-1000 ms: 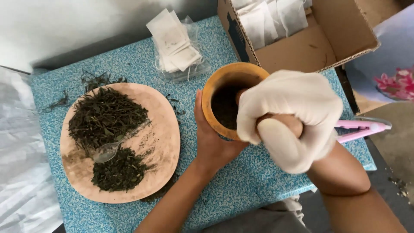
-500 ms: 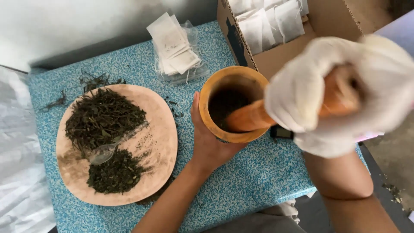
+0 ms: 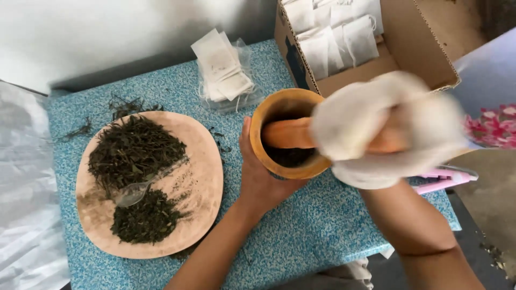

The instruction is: Grinding dried tea leaves in a wooden mortar and pestle and then sorting the leaves on a plate.

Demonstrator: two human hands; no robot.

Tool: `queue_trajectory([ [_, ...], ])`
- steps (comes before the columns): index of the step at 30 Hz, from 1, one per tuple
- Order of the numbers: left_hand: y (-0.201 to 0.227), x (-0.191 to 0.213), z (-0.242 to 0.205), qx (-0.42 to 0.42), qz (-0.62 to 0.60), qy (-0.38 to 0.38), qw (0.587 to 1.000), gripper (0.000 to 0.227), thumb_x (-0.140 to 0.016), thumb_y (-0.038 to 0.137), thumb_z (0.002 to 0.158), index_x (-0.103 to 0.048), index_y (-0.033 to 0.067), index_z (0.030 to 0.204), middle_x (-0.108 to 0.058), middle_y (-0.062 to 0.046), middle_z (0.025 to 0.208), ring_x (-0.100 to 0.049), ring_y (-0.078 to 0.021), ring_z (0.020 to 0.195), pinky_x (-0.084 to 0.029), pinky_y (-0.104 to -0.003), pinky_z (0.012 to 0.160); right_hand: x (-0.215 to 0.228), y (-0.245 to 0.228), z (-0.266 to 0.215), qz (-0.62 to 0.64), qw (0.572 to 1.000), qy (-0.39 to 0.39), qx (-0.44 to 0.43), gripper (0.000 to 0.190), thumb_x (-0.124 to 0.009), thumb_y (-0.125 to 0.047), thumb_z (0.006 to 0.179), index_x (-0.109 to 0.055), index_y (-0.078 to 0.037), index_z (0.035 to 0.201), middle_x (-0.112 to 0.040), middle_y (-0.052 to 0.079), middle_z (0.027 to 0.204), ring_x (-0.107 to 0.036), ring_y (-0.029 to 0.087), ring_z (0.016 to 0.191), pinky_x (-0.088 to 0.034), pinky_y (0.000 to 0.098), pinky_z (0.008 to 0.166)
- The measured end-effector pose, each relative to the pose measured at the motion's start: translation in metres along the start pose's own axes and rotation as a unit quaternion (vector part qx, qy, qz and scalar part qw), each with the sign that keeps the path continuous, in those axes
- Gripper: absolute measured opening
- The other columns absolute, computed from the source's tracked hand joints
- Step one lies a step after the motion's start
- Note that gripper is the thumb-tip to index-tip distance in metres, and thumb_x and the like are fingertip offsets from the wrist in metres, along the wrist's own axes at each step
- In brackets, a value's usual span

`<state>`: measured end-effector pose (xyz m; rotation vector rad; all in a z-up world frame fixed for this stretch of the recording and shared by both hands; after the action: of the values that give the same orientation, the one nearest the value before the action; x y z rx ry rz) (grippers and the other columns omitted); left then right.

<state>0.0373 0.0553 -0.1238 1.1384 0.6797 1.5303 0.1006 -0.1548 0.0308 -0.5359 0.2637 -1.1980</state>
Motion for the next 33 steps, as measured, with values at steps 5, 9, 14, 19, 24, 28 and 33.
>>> queue_trajectory([
  [5, -0.008, 0.001, 0.004, -0.078, -0.082, 0.044, 0.993, 0.154, -0.106, 0.048, 0.074, -0.006, -0.0014, 0.18, -0.043, -0.026, 0.164, -0.06, -0.0438, 0.146, -0.047, -0.069, 0.125, 0.013, -0.024, 0.043, 0.214, 0.848, -0.478, -0.087, 0.049, -0.042, -0.032, 0.12, -0.047, -0.009, 0.078, -0.049, 0.007, 0.07, -0.052, 0.031, 0.059, -0.05, 0.0462, 0.056],
  [9, -0.013, 0.0, 0.002, -0.054, -0.118, 0.009, 0.992, 0.156, -0.106, 0.042, 0.074, 0.001, 0.0011, 0.18, -0.042, -0.029, 0.168, -0.059, -0.0487, 0.148, -0.044, -0.074, 0.125, 0.005, -0.045, 0.026, 0.117, 0.88, -0.438, -0.141, 0.044, -0.047, -0.029, 0.116, -0.045, -0.011, 0.075, -0.048, 0.003, 0.069, -0.05, 0.025, 0.057, -0.047, 0.0418, 0.054],
  [14, -0.013, 0.002, 0.005, -0.041, -0.145, 0.01, 0.989, 0.156, -0.11, 0.034, 0.071, -0.003, 0.0031, 0.18, -0.047, -0.027, 0.166, -0.062, -0.0479, 0.145, -0.051, -0.072, 0.122, -0.001, -0.051, 0.016, -0.074, 0.903, -0.336, -0.256, 0.039, -0.057, -0.024, 0.107, -0.043, -0.016, 0.071, -0.044, -0.005, 0.066, -0.044, 0.014, 0.055, -0.041, 0.0333, 0.048],
  [19, -0.012, -0.001, -0.006, -0.028, -0.005, -0.036, 0.999, 0.148, -0.099, 0.048, 0.085, 0.005, 0.0011, 0.178, -0.011, -0.023, 0.187, -0.017, -0.0459, 0.179, -0.016, -0.064, 0.148, -0.004, -0.072, 0.0, -0.219, 0.882, -0.248, -0.335, 0.04, -0.065, -0.021, 0.1, -0.041, -0.019, 0.068, -0.042, -0.011, 0.065, -0.04, 0.006, 0.053, -0.036, 0.0271, 0.044],
  [24, -0.013, -0.001, -0.006, -0.035, 0.001, -0.026, 0.999, 0.149, -0.102, 0.048, 0.082, 0.002, 0.0016, 0.178, -0.012, -0.026, 0.187, -0.02, -0.0473, 0.178, -0.023, -0.064, 0.148, -0.029, -0.073, -0.008, -0.351, 0.828, -0.16, -0.406, 0.044, -0.072, -0.017, 0.093, -0.039, -0.022, 0.064, -0.039, -0.017, 0.063, -0.036, -0.002, 0.051, -0.031, 0.0212, 0.041],
  [28, -0.013, -0.002, -0.007, -0.036, 0.001, -0.011, 0.999, 0.154, -0.104, 0.05, 0.077, 0.001, 0.0005, 0.178, -0.015, -0.027, 0.186, -0.025, -0.0472, 0.177, -0.026, -0.063, 0.146, -0.083, -0.043, 0.022, -0.097, 0.952, 0.056, -0.284, 0.042, -0.036, -0.023, 0.098, -0.063, -0.003, 0.073, -0.059, 0.005, 0.058, -0.05, 0.014, 0.048, -0.047, 0.0288, 0.053],
  [33, -0.004, 0.002, -0.002, -0.002, -0.06, -0.024, 0.998, 0.148, -0.1, 0.047, 0.079, 0.002, 0.0019, 0.177, -0.015, -0.027, 0.186, -0.023, -0.0489, 0.177, -0.026, -0.067, 0.144, -0.095, -0.041, 0.03, -0.15, 0.973, 0.014, -0.175, 0.032, -0.04, 0.014, 0.086, -0.065, -0.004, 0.077, -0.057, -0.001, 0.06, -0.042, 0.012, 0.048, -0.039, 0.0288, 0.052],
])
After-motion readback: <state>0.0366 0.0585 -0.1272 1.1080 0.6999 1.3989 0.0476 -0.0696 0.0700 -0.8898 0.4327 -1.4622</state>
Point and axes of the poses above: each hand's wrist, its own z-axis towards the middle knuckle, its own x-axis out of the back of the hand, y = z × x, the point moved 3 cm from there along z, towards the middle knuckle
